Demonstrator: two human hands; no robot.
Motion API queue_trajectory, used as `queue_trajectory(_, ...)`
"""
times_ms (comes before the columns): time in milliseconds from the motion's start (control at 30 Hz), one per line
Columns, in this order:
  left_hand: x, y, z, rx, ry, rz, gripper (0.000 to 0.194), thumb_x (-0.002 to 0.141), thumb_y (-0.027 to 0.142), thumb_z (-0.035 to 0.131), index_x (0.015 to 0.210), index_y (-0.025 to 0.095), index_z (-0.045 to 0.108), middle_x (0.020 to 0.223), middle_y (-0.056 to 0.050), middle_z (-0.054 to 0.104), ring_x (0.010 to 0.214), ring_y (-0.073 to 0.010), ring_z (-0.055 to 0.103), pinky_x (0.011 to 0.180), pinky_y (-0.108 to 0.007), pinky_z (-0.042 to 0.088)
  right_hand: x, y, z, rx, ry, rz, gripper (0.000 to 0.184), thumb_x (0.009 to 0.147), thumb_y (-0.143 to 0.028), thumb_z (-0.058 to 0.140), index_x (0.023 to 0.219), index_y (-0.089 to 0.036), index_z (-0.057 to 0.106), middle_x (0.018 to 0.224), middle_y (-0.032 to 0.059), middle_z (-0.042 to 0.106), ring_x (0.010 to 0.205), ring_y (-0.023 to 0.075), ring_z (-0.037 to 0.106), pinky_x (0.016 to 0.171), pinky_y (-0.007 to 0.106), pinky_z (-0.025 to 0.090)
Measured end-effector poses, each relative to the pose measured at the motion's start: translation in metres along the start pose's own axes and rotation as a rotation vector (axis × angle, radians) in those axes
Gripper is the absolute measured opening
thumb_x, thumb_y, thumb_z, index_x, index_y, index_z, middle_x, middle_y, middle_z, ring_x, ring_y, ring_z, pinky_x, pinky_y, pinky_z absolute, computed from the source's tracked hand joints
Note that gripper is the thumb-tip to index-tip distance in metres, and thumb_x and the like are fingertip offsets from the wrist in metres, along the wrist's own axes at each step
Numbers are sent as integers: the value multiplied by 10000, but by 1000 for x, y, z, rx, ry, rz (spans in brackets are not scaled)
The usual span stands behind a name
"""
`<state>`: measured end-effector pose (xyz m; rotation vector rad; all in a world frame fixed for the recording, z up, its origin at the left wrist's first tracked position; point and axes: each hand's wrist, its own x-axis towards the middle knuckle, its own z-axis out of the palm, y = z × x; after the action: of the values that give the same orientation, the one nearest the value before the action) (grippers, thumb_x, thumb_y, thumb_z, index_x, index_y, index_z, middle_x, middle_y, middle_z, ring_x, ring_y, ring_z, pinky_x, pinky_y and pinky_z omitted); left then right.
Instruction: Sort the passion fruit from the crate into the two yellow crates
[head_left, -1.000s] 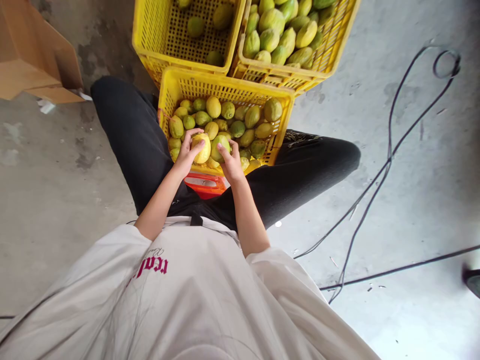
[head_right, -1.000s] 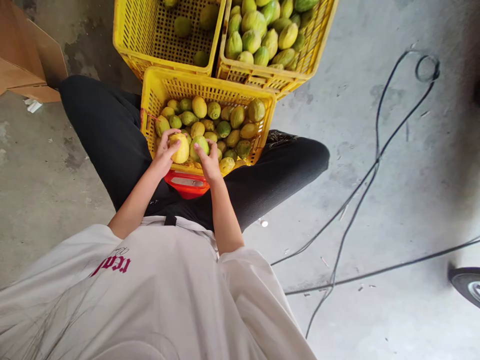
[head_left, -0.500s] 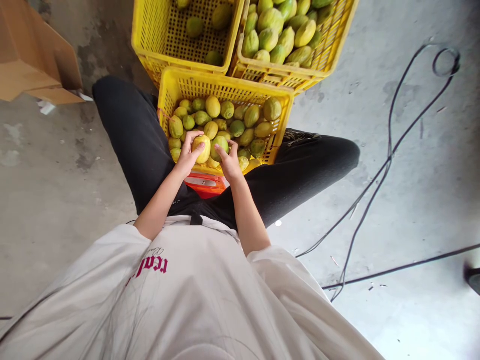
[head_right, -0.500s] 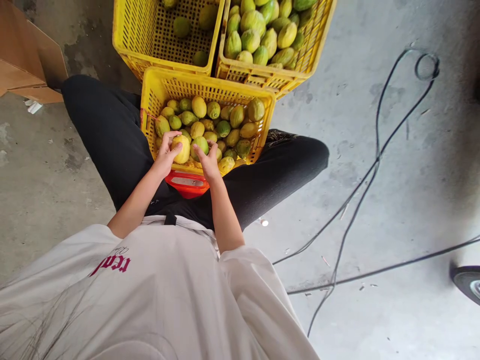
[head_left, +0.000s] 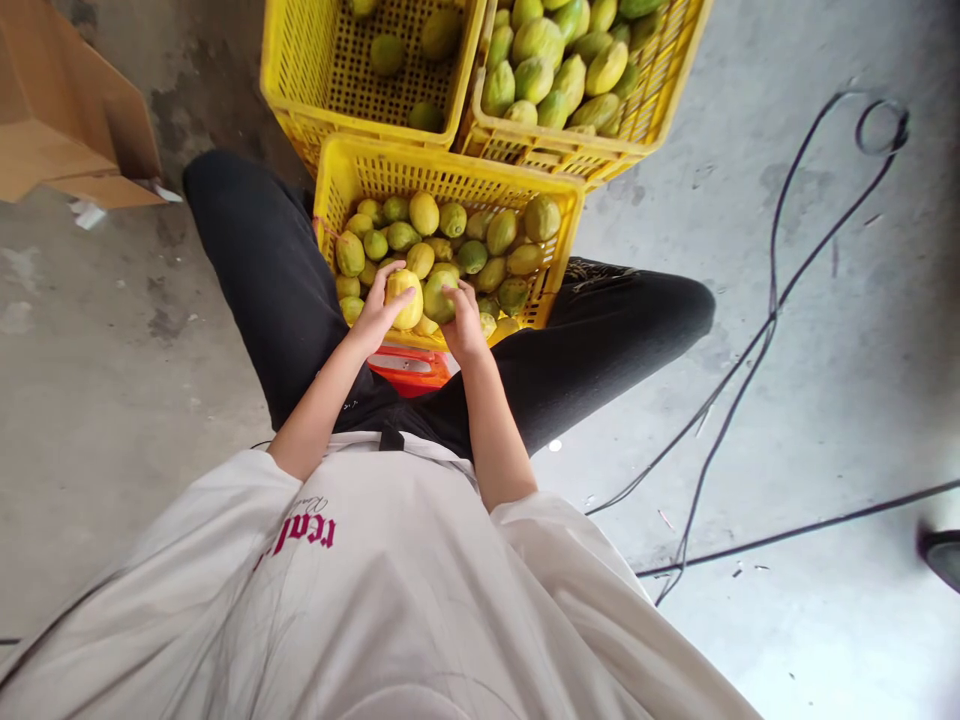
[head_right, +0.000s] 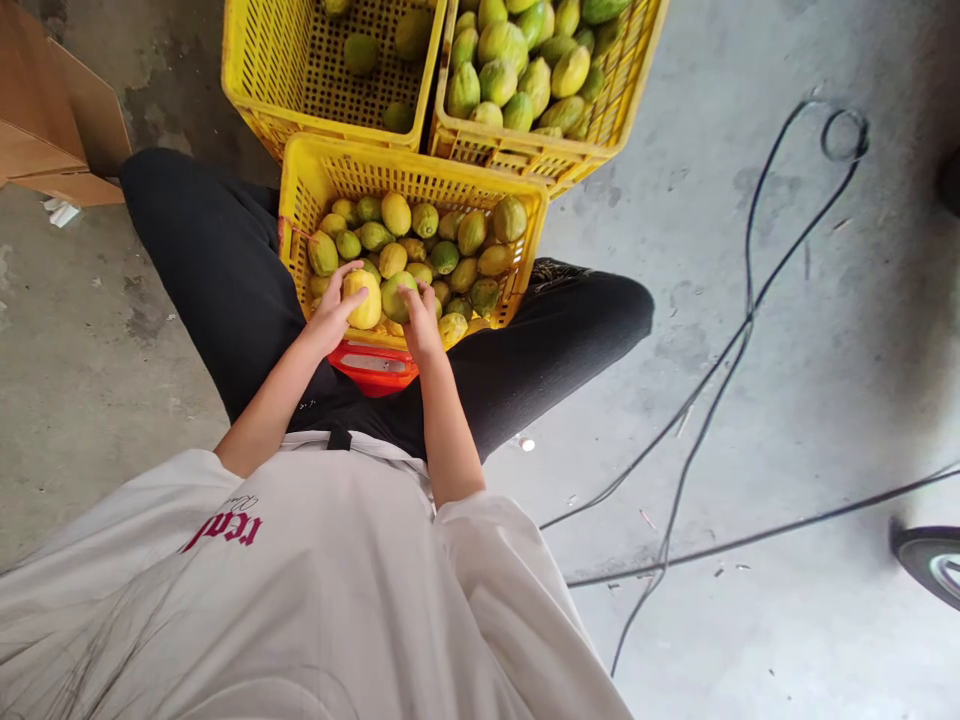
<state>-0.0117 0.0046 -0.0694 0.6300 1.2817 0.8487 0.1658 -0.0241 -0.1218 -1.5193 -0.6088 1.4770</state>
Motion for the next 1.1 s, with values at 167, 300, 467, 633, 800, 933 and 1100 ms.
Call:
queue_trajectory(167,0,-1,-6,-18,-46,-93,542,1000,264,933,1505,351,757,1447,-56,814,1455,-316,826,1209,-479,744,-1,-11,-4,161,86,129,503,882,-627,818,1298,-381,677,1332,69,838,1401,369,779,1038,515,768)
queue_trajectory(300,0,-1,-9,65,-84,-31,679,863,372,1146,1444,354,795,1475,-78,830,1501,-364,808,1251,-484,706,-9,-22,-4,100,40,107,602,921,-669,874,1353,-384,568,1335,42,841,1387,331,745,1106,511,701)
queue_trajectory(467,-11,12,1,80,-124,98,449,974,350,1095,1325,324,817,1581,-42,843,1705,-399,658,1471,-535,535,-20,-35,10,98,-23,156,692,894,-876,950,1231,-388,594,1215,19,846,1412,344,701,1141,542,672)
queue_trajectory(633,-18,22,11,83,-77,48,254,1136,186,915,1292,269,733,1465,-52,857,1726,-360,641,1555,-487,410,-22,-39,16,152,38,194,631,885,-758,1037,1183,-372,636,1232,26,842,1388,341,722,1089,537,718)
queue_trajectory(800,-5,2,2,82,-167,54,282,1094,341,914,1299,311,722,1344,-54,865,1437,-336,807,1353,-497,639,-22,-40,10,188,84,193,589,844,-607,1076,1193,-394,651,1225,-14,857,1312,316,764,981,464,760)
queue_trajectory(933,3,-11,-10,179,-261,37,469,1072,502,966,1424,345,698,1241,-40,875,1243,-323,833,1229,-544,694,-23,-38,6,238,97,188,575,841,-529,1088,1176,-432,631,1226,-35,869,1288,330,792,823,423,755)
queue_trajectory(1100,1,-6,-11,272,-288,180,497,1012,534,946,1392,289,741,1606,-111,815,1575,-377,749,1376,-504,598,-19,-31,8,284,75,202,525,887,-484,997,1252,-430,625,1321,-29,880,1363,322,781,840,402,749)
